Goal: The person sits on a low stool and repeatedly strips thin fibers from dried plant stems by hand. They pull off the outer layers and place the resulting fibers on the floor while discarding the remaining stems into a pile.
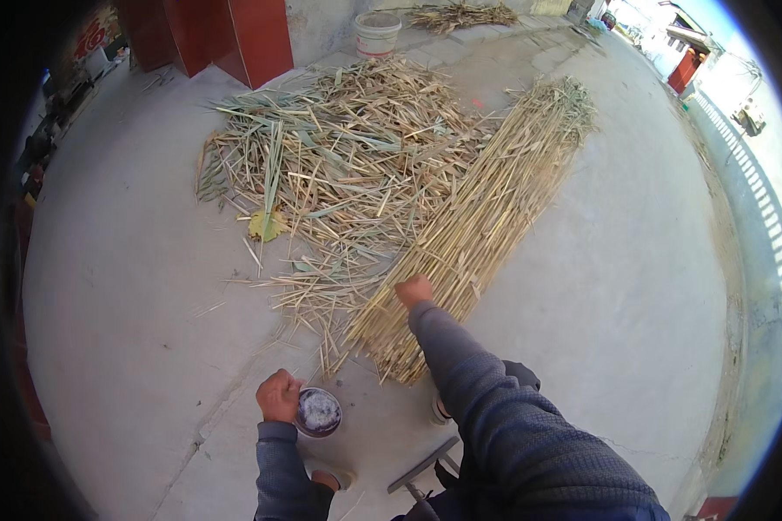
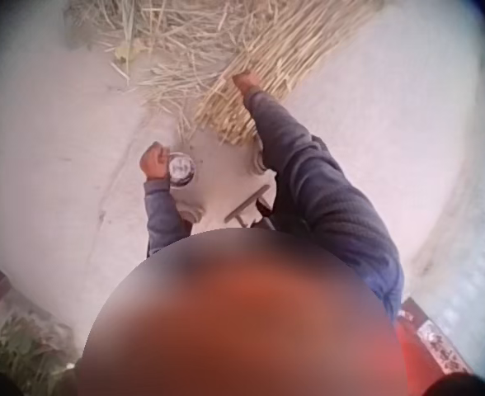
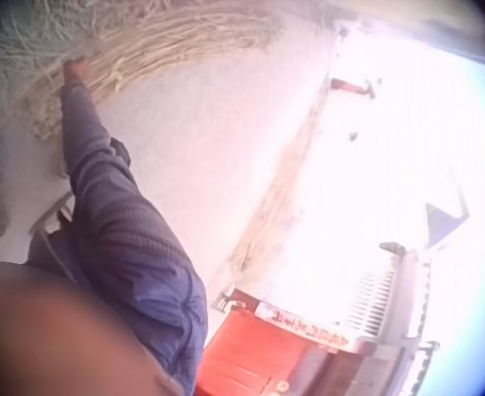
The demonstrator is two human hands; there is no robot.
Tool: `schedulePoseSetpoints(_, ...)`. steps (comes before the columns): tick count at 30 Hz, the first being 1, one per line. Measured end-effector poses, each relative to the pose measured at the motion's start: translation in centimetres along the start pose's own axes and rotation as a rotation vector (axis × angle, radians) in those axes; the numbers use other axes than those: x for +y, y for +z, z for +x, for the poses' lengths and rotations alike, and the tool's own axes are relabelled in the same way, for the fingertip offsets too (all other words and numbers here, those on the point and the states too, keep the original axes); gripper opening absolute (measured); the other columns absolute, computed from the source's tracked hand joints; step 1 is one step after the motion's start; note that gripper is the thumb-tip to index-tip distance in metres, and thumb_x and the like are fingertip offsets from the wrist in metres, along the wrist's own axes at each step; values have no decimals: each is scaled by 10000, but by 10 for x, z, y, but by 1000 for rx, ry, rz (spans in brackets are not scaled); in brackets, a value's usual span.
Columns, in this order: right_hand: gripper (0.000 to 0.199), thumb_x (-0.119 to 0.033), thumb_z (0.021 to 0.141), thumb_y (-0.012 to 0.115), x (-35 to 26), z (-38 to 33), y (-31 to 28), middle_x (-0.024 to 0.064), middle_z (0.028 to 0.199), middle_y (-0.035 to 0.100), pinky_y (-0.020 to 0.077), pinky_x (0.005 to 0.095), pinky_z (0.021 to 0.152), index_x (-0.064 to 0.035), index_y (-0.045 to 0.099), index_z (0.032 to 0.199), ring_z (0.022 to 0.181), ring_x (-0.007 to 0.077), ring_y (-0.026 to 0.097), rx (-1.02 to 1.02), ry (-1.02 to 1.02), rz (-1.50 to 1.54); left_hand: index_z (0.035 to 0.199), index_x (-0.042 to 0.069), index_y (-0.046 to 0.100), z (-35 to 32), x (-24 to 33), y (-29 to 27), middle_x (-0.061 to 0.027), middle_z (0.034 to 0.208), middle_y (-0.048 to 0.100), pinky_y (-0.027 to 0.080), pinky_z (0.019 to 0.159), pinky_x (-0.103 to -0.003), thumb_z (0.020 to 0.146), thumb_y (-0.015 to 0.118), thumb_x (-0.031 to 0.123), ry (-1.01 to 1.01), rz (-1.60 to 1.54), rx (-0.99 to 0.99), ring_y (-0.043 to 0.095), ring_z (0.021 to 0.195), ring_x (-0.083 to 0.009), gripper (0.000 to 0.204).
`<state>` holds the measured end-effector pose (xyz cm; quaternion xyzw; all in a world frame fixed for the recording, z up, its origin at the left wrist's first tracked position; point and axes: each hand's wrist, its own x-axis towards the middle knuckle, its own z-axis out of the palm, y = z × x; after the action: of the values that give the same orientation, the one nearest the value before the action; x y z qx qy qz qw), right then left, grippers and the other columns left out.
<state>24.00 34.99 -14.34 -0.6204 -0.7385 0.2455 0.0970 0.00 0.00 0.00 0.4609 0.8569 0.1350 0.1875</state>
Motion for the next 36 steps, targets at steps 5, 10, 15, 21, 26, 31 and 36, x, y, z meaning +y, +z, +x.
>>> schedulePoseSetpoints(5, 226, -234, 767, 682, 10, -23, 16, 210, 874, 706, 541, 476, 845, -26, 730, 840, 900, 396, 685, -91, -132, -38, 904, 49, 640, -25, 35, -76, -125, 904, 688, 513, 767, -442, 801, 737, 146, 129, -123, 85, 658, 868, -335, 172)
schedulePoseSetpoints(10, 340, -231, 783, 659, 8, -39, 10, 260, 1096, 692, 528, 498, 911, -21, 687, 1049, 1063, 437, 661, -202, 158, 87, 907, 31, 681, -79, 67, -127, -132, 812, 690, 522, 680, -411, 787, 760, 83, 303, -149, 152, 666, 735, -320, 152)
schedulePoseSetpoints(15, 296, -212, 809, 633, 18, -21, 16, 277, 1035, 694, 537, 514, 869, -15, 683, 1024, 999, 466, 665, -141, 166, 57, 786, 44, 691, -94, 80, -111, -112, 734, 682, 518, 644, -415, 727, 804, 69, 164, -268, 247, 665, 701, -315, 130)
schedulePoseSetpoints(21, 339, -202, 801, 694, 37, -2, 34, 297, 937, 677, 527, 541, 780, 56, 592, 996, 920, 485, 659, 75, 211, 124, 811, 58, 660, -84, 79, -93, -101, 730, 650, 464, 606, -423, 737, 816, 103, 246, -149, 135, 617, 660, -310, 179)
schedulePoseSetpoints(26, 241, -158, 812, 698, 65, 9, 52, 240, 825, 641, 499, 517, 692, 24, 574, 910, 771, 405, 648, 105, 287, 368, 755, 31, 654, -76, 77, -93, -115, 698, 645, 467, 590, -426, 722, 827, 83, 236, -130, 138, 604, 633, -317, 184)
schedulePoseSetpoints(31, 187, -172, 871, 689, 24, 37, 17, 98, 757, 614, 466, 400, 538, -15, 588, 850, 627, 203, 583, -114, 391, 1027, 853, 26, 658, -75, 79, -96, -128, 801, 672, 480, 661, -421, 752, 809, 84, 236, -57, 184, 625, 734, -325, 190)
schedulePoseSetpoints(36, 152, -151, 957, 678, -85, 36, -86, 53, 792, 661, 527, 247, 553, -20, 629, 899, 654, 110, 625, -400, 291, 1318, 1042, 59, 653, -63, 85, -113, -84, 1029, 696, 469, 818, -412, 766, 806, 145, 284, 7, 381, 642, 951, -276, 327)
